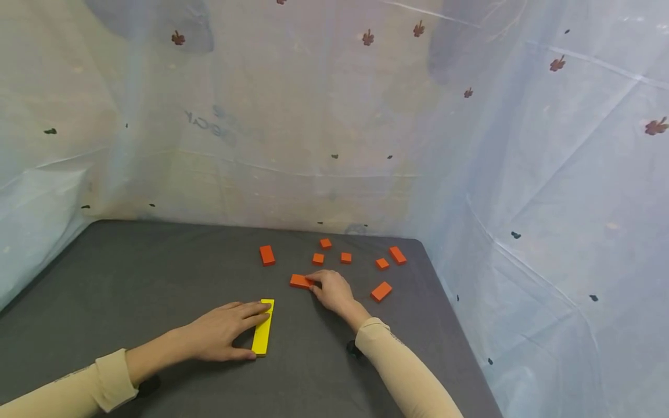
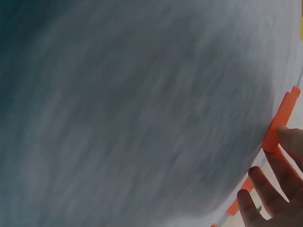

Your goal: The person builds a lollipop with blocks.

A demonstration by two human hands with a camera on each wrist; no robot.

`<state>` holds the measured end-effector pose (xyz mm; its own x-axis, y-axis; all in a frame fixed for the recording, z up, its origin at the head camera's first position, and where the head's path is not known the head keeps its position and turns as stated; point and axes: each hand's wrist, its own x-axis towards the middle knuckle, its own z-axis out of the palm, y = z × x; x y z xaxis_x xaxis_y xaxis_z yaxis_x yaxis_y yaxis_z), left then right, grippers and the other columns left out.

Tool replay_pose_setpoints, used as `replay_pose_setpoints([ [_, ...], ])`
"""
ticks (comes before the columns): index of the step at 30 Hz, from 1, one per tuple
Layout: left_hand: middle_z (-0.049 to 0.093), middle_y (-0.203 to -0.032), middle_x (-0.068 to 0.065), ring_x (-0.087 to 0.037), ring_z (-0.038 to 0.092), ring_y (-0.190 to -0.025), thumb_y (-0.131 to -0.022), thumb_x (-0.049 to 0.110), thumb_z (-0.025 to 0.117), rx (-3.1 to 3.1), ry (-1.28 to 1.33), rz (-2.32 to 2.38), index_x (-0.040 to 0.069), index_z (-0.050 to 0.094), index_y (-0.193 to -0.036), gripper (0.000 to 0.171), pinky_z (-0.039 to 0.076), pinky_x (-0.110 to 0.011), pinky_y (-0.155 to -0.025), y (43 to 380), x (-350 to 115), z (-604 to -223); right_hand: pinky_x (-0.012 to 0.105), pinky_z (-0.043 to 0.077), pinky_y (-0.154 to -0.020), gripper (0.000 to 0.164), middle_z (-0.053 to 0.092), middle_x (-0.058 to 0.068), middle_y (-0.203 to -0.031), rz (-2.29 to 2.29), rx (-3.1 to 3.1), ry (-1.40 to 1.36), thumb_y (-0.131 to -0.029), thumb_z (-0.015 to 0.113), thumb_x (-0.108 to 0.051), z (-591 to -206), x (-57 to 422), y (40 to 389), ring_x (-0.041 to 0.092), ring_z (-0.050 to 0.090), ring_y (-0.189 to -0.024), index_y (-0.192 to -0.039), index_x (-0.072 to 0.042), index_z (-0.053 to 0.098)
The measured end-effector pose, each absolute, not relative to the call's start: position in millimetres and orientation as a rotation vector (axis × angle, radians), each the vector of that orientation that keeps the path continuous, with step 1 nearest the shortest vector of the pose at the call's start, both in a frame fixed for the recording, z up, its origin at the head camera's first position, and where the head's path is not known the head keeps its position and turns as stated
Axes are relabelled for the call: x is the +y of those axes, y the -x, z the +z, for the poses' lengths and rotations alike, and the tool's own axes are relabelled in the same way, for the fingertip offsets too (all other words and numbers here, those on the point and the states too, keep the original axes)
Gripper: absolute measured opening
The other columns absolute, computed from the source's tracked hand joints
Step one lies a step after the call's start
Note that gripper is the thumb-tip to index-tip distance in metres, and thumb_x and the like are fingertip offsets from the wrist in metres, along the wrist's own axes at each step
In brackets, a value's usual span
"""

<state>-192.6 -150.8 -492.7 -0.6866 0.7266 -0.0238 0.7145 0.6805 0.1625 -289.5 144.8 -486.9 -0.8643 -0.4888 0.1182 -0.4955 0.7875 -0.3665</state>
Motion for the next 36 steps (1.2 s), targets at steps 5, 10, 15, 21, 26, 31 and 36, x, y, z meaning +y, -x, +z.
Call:
replay_pose_setpoints([
  [5,0.038,-0.166,-0.005,-0.026,0.042,-0.149,-0.093,0.075,0.056,2.810,-1.207,0.219,0.014,0.048,-0.157,0.089,0.038,-0.053,-0.118,193.5,-149.5,-493.4,0.046,0.053,-0.103,0.033,0.071,0.006,-0.131,0.580,-2.926,-0.902,-0.100,0.071,-0.018,-485.7,126.8,284.8,0.028,0.065,-0.121,-0.134,-0.014,0.073],
  [10,0.039,-0.166,-0.005,-0.025,0.042,-0.149,-0.093,0.076,0.056,2.817,-1.213,0.217,0.014,0.049,-0.157,0.089,0.039,-0.053,-0.117,194.4,-149.1,-492.7,0.041,0.055,-0.098,0.032,0.072,0.004,-0.129,0.543,-2.903,-0.963,-0.100,0.072,-0.018,-484.5,111.2,280.9,0.025,0.066,-0.116,-0.132,-0.015,0.074],
  [15,0.039,-0.165,-0.005,-0.025,0.042,-0.149,-0.094,0.073,0.059,2.821,-1.219,0.226,0.013,0.049,-0.157,0.087,0.039,-0.054,-0.117,194.9,-149.5,-491.9,0.039,0.053,-0.102,0.032,0.072,0.002,-0.130,0.536,-2.905,-0.988,-0.101,0.071,-0.020,-483.7,99.8,278.7,0.022,0.066,-0.119,-0.133,-0.016,0.073],
  [21,0.039,-0.166,-0.005,-0.024,0.040,-0.150,-0.094,0.071,0.060,2.820,-1.221,0.226,0.013,0.048,-0.157,0.086,0.039,-0.054,-0.117,194.6,-150.9,-492.6,0.037,0.055,-0.098,0.032,0.071,0.001,-0.131,0.519,-2.908,-1.023,-0.102,0.069,-0.022,-483.7,92.6,275.0,0.021,0.065,-0.117,-0.134,-0.018,0.073],
  [26,0.039,-0.165,-0.006,-0.025,0.042,-0.149,-0.094,0.070,0.061,2.817,-1.233,0.233,0.012,0.049,-0.156,0.085,0.039,-0.054,-0.117,193.5,-150.8,-493.7,0.036,0.054,-0.099,0.033,0.071,0.001,-0.132,0.519,-2.919,-1.037,-0.103,0.068,-0.021,-485.0,89.9,270.7,0.021,0.064,-0.117,-0.135,-0.018,0.072],
  [31,0.040,-0.165,-0.006,-0.025,0.043,-0.148,-0.094,0.070,0.060,2.809,-1.228,0.232,0.013,0.050,-0.156,0.085,0.039,-0.054,-0.117,193.0,-151.2,-494.6,0.035,0.054,-0.099,0.032,0.071,0.000,-0.131,0.514,-2.920,-1.045,-0.103,0.068,-0.021,-485.4,88.0,267.4,0.020,0.064,-0.116,-0.135,-0.018,0.072],
  [36,0.039,-0.165,-0.006,-0.025,0.043,-0.148,-0.095,0.071,0.059,2.803,-1.223,0.233,0.013,0.049,-0.157,0.085,0.039,-0.054,-0.117,192.0,-151.5,-494.3,0.035,0.054,-0.099,0.032,0.071,0.000,-0.131,0.507,-2.918,-1.047,-0.103,0.068,-0.022,-484.7,86.8,264.5,0.020,0.063,-0.116,-0.135,-0.018,0.072],
])
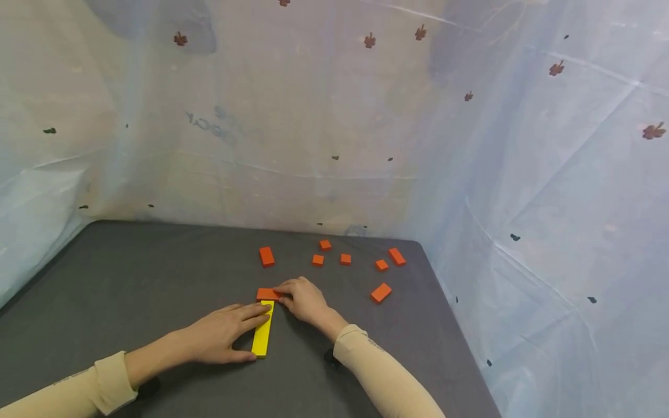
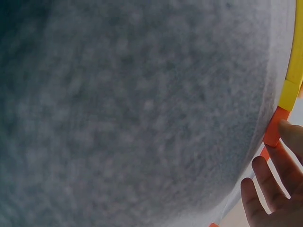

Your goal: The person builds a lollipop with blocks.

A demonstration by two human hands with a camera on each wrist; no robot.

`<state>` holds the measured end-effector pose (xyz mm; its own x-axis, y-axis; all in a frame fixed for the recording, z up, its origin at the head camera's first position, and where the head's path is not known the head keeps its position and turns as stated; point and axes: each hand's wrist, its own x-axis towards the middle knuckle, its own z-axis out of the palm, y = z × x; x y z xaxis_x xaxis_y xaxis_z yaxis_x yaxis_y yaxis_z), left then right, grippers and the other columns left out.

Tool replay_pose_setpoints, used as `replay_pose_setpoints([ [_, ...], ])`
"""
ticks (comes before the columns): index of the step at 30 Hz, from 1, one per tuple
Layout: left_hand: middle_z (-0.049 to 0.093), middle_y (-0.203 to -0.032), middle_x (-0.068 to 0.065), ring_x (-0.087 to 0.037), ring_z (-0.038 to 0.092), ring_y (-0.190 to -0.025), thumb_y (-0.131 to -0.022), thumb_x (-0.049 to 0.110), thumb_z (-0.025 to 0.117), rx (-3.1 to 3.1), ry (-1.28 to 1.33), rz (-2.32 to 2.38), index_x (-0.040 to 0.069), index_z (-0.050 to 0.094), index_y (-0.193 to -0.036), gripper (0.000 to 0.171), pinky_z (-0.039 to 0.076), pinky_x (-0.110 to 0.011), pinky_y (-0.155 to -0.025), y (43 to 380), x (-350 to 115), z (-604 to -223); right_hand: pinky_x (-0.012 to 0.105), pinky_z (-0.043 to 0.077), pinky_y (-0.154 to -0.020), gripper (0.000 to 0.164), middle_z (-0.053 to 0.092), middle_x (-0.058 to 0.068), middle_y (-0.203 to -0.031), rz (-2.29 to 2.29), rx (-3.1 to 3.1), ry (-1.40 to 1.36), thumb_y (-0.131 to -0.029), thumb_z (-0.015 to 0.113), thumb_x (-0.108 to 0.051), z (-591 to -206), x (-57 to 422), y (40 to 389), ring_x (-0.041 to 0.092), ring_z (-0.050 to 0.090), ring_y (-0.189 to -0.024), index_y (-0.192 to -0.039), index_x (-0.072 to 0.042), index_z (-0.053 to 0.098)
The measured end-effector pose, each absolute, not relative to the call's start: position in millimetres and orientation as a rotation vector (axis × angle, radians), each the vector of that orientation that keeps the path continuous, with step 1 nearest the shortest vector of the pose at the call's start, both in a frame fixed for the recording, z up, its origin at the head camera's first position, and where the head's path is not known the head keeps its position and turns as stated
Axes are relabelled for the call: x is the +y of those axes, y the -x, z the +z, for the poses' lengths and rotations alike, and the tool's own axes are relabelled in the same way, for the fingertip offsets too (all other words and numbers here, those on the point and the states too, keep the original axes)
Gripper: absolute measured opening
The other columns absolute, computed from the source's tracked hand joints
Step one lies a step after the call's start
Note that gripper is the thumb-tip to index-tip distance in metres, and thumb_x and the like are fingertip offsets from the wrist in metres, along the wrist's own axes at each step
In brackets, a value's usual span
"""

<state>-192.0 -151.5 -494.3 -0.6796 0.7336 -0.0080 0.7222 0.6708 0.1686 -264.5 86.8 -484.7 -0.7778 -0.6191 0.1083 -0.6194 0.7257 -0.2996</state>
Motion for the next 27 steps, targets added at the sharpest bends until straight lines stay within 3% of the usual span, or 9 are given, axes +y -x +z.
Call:
replay_pose_setpoints([
  [27,0.039,-0.166,-0.006,-0.025,0.043,-0.148,-0.094,0.069,0.062,2.798,-1.212,0.231,0.013,0.048,-0.157,0.085,0.040,-0.054,-0.116,193.2,-150.8,-493.5,0.035,0.054,-0.100,0.031,0.071,-0.001,-0.130,0.460,-2.887,-1.099,-0.103,0.068,-0.022,-485.2,84.9,265.2,0.020,0.064,-0.116,-0.133,-0.018,0.073],
])
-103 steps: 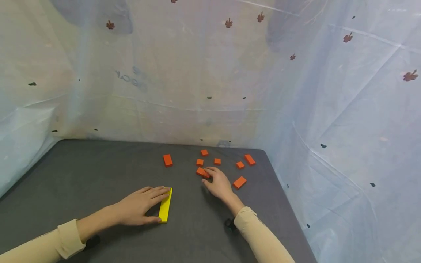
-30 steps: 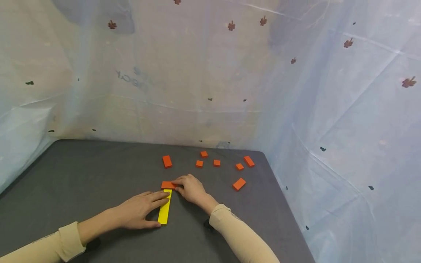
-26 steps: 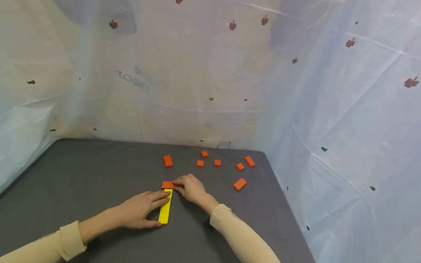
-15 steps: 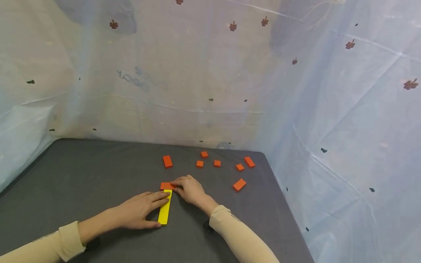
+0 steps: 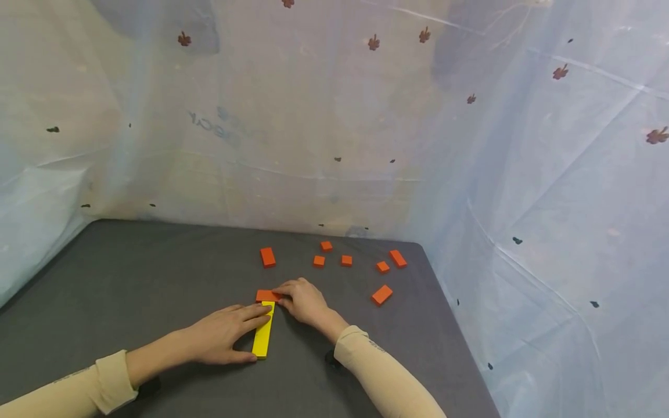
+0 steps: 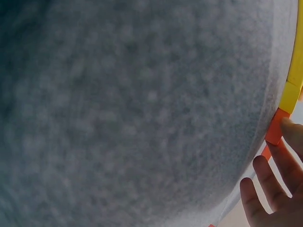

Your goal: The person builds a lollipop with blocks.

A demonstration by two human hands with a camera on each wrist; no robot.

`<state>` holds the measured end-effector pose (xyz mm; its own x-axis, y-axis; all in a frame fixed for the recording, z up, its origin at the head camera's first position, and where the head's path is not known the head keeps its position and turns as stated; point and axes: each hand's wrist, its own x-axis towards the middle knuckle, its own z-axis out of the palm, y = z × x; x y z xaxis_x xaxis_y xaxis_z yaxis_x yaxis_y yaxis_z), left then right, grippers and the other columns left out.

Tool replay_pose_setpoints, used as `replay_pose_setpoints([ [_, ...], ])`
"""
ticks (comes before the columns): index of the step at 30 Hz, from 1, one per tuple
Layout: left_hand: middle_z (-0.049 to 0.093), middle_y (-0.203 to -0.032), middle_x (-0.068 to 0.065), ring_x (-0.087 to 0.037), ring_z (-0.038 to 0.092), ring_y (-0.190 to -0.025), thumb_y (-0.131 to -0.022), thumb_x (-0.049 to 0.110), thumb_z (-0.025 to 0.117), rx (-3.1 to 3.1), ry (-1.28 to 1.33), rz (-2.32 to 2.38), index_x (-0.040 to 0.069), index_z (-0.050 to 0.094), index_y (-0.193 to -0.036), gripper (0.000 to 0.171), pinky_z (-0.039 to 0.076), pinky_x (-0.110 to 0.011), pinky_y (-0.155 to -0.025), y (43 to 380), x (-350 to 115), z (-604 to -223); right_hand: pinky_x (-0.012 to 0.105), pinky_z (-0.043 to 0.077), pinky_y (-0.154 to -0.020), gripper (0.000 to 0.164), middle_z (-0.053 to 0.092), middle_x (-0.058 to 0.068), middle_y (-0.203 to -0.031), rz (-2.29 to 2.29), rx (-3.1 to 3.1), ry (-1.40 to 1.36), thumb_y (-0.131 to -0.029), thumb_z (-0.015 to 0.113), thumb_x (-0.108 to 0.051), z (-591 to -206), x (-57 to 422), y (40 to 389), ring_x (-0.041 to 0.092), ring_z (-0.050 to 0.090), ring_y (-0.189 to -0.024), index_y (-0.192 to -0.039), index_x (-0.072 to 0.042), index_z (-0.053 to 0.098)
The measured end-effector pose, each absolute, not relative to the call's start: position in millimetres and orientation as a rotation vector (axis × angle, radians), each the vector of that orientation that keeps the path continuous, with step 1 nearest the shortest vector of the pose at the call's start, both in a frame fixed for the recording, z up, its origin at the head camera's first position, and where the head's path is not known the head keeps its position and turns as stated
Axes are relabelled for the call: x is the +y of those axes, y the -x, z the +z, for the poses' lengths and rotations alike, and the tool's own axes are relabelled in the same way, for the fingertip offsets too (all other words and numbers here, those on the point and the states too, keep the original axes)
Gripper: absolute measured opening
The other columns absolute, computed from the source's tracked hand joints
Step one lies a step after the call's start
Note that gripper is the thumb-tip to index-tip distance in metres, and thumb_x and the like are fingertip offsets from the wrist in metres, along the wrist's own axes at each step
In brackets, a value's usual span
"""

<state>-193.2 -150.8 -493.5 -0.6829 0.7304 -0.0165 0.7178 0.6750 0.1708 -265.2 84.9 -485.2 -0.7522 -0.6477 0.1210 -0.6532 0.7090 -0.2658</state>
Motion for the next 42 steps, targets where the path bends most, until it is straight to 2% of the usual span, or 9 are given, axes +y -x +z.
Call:
replay_pose_setpoints([
  [17,0.038,-0.166,-0.006,-0.024,0.040,-0.150,-0.095,0.070,0.060,2.809,-1.222,0.176,0.012,0.047,-0.158,0.087,0.038,-0.053,-0.118,196.8,-149.2,-492.0,0.037,0.053,-0.101,0.032,0.070,0.003,-0.132,0.478,-2.858,-1.099,-0.103,0.068,-0.021,-487.6,87.4,266.4,0.023,0.064,-0.118,-0.134,-0.016,0.072],
  [23,0.035,-0.168,-0.006,-0.025,0.038,-0.151,-0.095,0.068,0.061,2.782,-1.196,0.190,0.012,0.045,-0.159,0.087,0.036,-0.055,-0.119,195.4,-149.1,-490.6,0.038,0.052,-0.104,0.035,0.067,0.002,-0.136,0.490,-2.906,-1.081,-0.105,0.065,-0.026,-487.9,88.0,264.1,0.023,0.062,-0.123,-0.139,-0.018,0.069],
  [33,0.034,-0.168,-0.005,-0.025,0.039,-0.151,-0.093,0.073,0.059,2.766,-1.163,0.223,0.013,0.045,-0.159,0.091,0.036,-0.055,-0.118,190.8,-150.4,-487.5,0.046,0.050,-0.108,0.040,0.063,0.006,-0.142,0.813,-2.908,-1.041,-0.105,0.066,-0.025,-482.6,100.5,268.0,0.026,0.060,-0.131,-0.143,-0.013,0.065],
  [38,0.037,-0.167,-0.005,-0.025,0.042,-0.148,-0.092,0.076,0.057,2.815,-1.169,0.219,0.014,0.049,-0.157,0.090,0.037,-0.055,-0.118,191.3,-150.4,-487.3,0.047,0.054,-0.102,0.042,0.063,0.009,-0.142,0.915,-2.868,-0.927,-0.104,0.067,-0.023,-478.7,113.8,282.8,0.027,0.064,-0.125,-0.143,-0.008,0.064],
  [42,0.040,-0.165,-0.007,-0.028,0.043,-0.148,-0.093,0.073,0.060,2.862,-1.161,0.221,0.011,0.051,-0.155,0.089,0.036,-0.055,-0.118,192.1,-150.4,-484.8,0.049,0.055,-0.097,0.042,0.062,0.011,-0.144,0.962,-2.848,-0.799,-0.103,0.067,-0.022,-476.5,126.2,300.8,0.029,0.065,-0.120,-0.143,-0.008,0.064],
])
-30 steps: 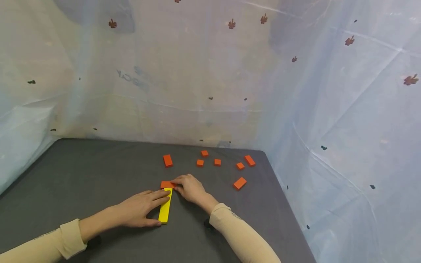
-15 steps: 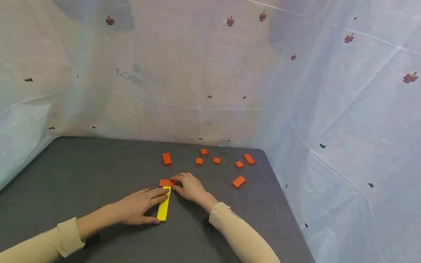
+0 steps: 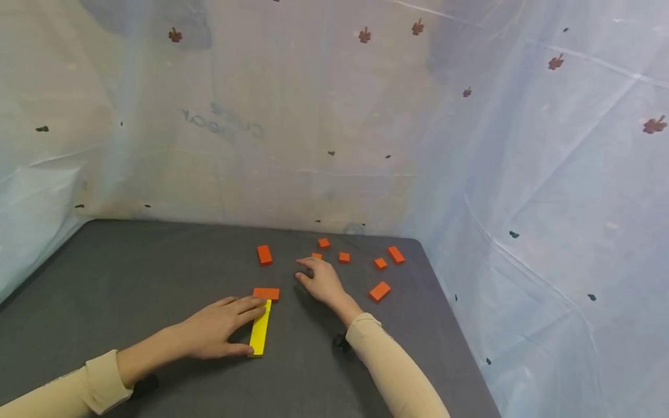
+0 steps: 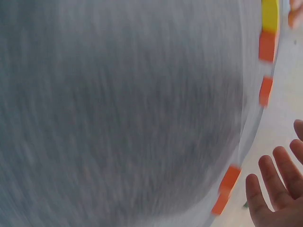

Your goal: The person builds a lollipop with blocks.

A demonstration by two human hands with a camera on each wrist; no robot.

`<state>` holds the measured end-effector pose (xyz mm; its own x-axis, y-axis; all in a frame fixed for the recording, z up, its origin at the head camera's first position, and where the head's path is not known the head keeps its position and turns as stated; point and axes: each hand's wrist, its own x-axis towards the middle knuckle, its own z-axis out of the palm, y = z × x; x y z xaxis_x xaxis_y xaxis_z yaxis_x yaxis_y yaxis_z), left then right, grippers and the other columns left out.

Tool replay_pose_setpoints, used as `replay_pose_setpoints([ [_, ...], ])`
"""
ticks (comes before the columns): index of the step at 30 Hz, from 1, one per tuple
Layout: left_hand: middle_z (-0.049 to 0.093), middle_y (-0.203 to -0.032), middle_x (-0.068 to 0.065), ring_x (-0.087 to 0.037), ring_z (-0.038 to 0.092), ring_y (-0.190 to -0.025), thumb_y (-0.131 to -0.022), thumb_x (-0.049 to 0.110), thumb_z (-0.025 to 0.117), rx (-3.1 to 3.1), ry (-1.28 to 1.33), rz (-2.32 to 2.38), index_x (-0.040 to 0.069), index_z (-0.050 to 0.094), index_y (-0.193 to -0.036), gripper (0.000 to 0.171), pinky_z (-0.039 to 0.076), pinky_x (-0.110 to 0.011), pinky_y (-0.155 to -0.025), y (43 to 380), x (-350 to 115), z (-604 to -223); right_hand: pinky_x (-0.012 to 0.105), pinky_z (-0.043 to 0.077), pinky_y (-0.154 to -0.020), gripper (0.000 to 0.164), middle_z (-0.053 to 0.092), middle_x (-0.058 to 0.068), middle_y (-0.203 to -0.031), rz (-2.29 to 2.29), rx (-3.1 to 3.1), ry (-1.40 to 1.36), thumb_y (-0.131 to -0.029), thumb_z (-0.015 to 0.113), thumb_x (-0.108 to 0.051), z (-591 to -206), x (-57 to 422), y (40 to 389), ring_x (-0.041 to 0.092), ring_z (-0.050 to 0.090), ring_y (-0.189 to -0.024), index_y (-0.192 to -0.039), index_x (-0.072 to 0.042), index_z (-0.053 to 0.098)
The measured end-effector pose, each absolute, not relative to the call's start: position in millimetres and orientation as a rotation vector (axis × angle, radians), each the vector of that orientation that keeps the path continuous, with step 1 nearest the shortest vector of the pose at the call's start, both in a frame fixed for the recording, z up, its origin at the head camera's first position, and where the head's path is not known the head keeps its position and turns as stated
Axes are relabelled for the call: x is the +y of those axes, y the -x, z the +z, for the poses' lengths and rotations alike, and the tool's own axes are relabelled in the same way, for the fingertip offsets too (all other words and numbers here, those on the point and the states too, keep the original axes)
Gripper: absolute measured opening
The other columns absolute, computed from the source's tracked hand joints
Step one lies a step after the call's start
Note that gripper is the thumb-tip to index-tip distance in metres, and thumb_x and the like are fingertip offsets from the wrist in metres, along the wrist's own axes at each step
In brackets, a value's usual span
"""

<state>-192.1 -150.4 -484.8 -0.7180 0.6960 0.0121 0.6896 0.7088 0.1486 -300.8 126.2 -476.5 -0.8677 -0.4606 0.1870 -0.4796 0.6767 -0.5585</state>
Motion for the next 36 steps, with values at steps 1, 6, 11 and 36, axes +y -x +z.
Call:
replay_pose_setpoints([
  [1,0.041,-0.164,-0.008,-0.029,0.043,-0.148,-0.092,0.073,0.060,2.870,-1.158,0.219,0.011,0.051,-0.155,0.089,0.036,-0.055,-0.118,192.4,-150.1,-484.5,0.050,0.055,-0.096,0.042,0.061,0.012,-0.145,0.973,-2.849,-0.762,-0.103,0.067,-0.022,-476.3,129.7,305.6,0.029,0.065,-0.119,-0.143,-0.009,0.064],
  [6,0.040,-0.164,-0.009,-0.031,0.038,-0.151,-0.089,0.080,0.057,2.865,-1.120,0.224,0.010,0.046,-0.158,0.098,0.033,-0.057,-0.119,195.0,-146.0,-484.6,0.050,0.056,-0.092,0.043,0.059,0.013,-0.146,0.997,-2.855,-0.594,-0.103,0.068,-0.018,-478.0,145.6,327.6,0.031,0.066,-0.118,-0.144,-0.009,0.063],
  [11,0.033,-0.168,-0.009,-0.031,0.031,-0.155,-0.086,0.086,0.054,2.816,-1.097,0.241,0.012,0.041,-0.161,0.106,0.028,-0.059,-0.122,197.9,-143.1,-487.5,0.050,0.055,-0.097,0.044,0.060,0.013,-0.145,0.925,-2.899,-0.518,-0.101,0.070,-0.017,-483.2,151.5,343.1,0.031,0.064,-0.121,-0.144,-0.009,0.063],
  [36,0.030,-0.170,-0.008,-0.028,0.032,-0.154,-0.086,0.082,0.061,2.777,-1.072,0.197,0.014,0.042,-0.160,0.103,0.028,-0.058,-0.122,199.9,-141.3,-486.0,0.049,0.052,-0.105,0.034,0.064,0.011,-0.141,0.694,-2.967,-0.568,-0.100,0.070,-0.010,-490.7,148.5,354.6,0.032,0.063,-0.126,-0.134,-0.012,0.071],
])
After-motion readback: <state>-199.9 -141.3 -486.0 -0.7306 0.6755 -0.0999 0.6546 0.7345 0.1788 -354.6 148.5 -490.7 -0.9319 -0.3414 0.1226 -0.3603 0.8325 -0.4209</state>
